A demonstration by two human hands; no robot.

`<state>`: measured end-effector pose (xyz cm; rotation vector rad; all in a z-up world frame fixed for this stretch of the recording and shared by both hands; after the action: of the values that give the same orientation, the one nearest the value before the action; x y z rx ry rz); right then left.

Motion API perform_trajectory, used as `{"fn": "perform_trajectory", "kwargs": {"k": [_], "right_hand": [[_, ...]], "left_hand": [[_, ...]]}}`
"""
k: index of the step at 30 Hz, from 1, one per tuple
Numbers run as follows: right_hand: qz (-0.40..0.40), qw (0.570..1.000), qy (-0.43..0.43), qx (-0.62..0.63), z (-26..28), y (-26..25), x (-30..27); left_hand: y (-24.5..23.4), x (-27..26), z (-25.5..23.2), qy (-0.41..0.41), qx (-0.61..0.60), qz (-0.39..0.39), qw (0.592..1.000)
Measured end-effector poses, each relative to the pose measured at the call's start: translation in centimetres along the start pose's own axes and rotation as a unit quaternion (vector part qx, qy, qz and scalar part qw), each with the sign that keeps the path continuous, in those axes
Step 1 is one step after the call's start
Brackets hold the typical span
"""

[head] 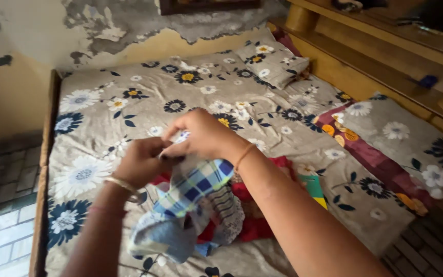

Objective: Folding a colorful patterned cloth or garment on a bed.

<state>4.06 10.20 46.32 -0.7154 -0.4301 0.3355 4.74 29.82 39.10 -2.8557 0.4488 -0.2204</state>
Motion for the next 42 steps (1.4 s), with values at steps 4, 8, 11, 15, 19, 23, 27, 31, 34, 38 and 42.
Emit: {"fn": "perform_trajectory", "kwargs": {"k": [4, 8, 11, 15, 19, 23, 27, 31, 34, 38, 42], "right_hand": [[0.013, 0.994, -0.104, -0.017, 1.0, -1.0, 0.2], [-0.016, 0.989, 0.137, -0.058, 1.8, -2.6, -0.1], [-0.128, 0.987, 0.089, -0.045, 1.0, -2.8, 0.6], [-0.281, 0.957, 0.034, -0.067, 1.0, -5.1, 1.3], [-0.394, 0.913, -0.041, -0.099, 1.0, -6.1, 1.2], [-0.345, 0.902, 0.070, -0.251, -1.0, -4.5, 1.7], [-0.085, 0.966, -0.061, -0.235, -2.2, -0.1, 2.2], [0.034, 0.999, -0.019, 0.017, -1.1, 2.5, 1.2], [-0.004, 0.996, 0.032, -0.082, -1.5, 2.2, 0.8], [-0.117, 0.993, -0.005, 0.005, -2.2, 0.8, 0.7], [-0.187, 0.980, -0.072, 0.010, -1.9, 0.2, 1.0]], "left_hand": [[-4.6, -0.2, 3.0, 0.026, 0.051, -0.046, 0.997], [-7.9, -2.0, 0.9, 0.068, 0.377, -0.210, 0.900], [-8.1, -3.3, -3.2, 0.041, 0.497, -0.292, 0.816], [-8.5, -4.4, -8.2, -0.029, 0.572, -0.399, 0.716], [-10.2, -4.0, -5.4, -0.018, 0.585, -0.434, 0.685], [-7.4, -2.6, -6.6, -0.085, 0.503, -0.306, 0.804], [-3.4, -1.4, -6.4, -0.072, 0.450, -0.164, 0.875], [-0.1, -1.0, -7.3, -0.091, 0.446, -0.153, 0.877], [0.0, -1.0, -5.2, -0.054, 0.407, -0.171, 0.896], [0.9, -1.4, -2.2, -0.075, 0.460, -0.048, 0.884], [0.5, -1.2, -0.6, -0.130, 0.490, -0.037, 0.861]]}}
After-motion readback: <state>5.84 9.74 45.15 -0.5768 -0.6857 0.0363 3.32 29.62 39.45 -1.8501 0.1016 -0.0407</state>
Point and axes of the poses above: each hand's wrist, its own x-axis towards the middle knuckle, its own y-axis out of the palm, z = x × y, the point moved 1 cm from there along x, towards the middle knuckle, and after that the axes turned 6 degrees about y, right-handed, at the moved point
